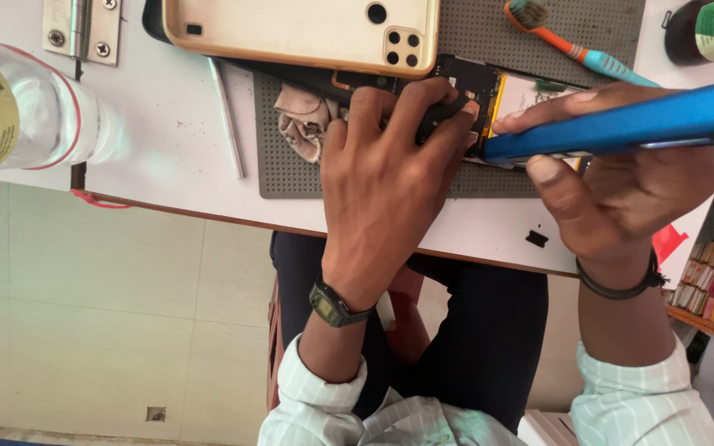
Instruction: The person sits at a workbench holding a smartphone with its back cover removed, then uses a blue electric screwdriver to unscrew components from the phone's rear housing. They set the phone on a repair mat, lift out internal parts, handle a small removed component, and continue working on the exposed internals with the screwdriver.
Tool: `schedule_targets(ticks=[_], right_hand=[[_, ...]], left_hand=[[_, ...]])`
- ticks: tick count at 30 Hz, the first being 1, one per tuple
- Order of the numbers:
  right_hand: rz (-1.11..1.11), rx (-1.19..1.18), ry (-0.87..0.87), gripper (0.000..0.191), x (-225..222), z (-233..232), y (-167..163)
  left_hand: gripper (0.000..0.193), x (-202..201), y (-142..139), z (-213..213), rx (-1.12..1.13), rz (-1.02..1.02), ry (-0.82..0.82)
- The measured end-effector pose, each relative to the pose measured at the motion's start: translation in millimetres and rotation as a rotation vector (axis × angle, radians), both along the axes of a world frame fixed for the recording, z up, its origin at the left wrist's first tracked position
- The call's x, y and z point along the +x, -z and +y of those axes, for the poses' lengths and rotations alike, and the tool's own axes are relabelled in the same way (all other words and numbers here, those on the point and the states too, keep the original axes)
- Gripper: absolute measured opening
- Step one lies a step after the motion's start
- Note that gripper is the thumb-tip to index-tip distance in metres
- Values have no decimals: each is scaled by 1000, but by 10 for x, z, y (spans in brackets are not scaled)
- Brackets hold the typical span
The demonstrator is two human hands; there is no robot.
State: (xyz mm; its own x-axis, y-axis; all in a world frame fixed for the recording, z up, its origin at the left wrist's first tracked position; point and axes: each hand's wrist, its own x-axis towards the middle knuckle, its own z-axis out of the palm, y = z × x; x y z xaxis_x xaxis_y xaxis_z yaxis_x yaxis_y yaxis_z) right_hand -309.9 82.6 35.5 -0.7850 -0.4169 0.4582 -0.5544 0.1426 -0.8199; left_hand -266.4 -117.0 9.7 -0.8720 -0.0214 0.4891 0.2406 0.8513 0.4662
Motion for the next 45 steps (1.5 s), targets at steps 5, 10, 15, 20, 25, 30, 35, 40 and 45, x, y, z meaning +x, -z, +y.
schedule_targets(ticks=[5,10,15,20,25,30,35,40,45], right_hand=[[57,42,10,36,-16,26,53],[16,39,100,45,49,13,44],[19,69,144,46,-14,0,-8],[100,231,213,39,-31,-3,-86],[-10,116,167,34,3,-54,-142],[-112,15,75,27,-14,-8,-211],[-131,-39,34,26,-21,7,-233],[-142,6,43,23,-15,7,-268],[8,85,17,21,-35,-11,-259]], left_hand=[[23,2,11,23,4,-15,4],[23,-10,-17,33,23,-24,13],[22,-46,-128,22,40,-15,20],[21,-75,-217,31,20,-6,19],[20,-71,-296,24,-60,4,38],[22,-32,-444,-47,-123,10,82],[10,-197,-570,-230,-178,71,36],[8,-1051,-576,-414,-191,264,-68],[12,-1755,-505,-418,-228,271,-117]])
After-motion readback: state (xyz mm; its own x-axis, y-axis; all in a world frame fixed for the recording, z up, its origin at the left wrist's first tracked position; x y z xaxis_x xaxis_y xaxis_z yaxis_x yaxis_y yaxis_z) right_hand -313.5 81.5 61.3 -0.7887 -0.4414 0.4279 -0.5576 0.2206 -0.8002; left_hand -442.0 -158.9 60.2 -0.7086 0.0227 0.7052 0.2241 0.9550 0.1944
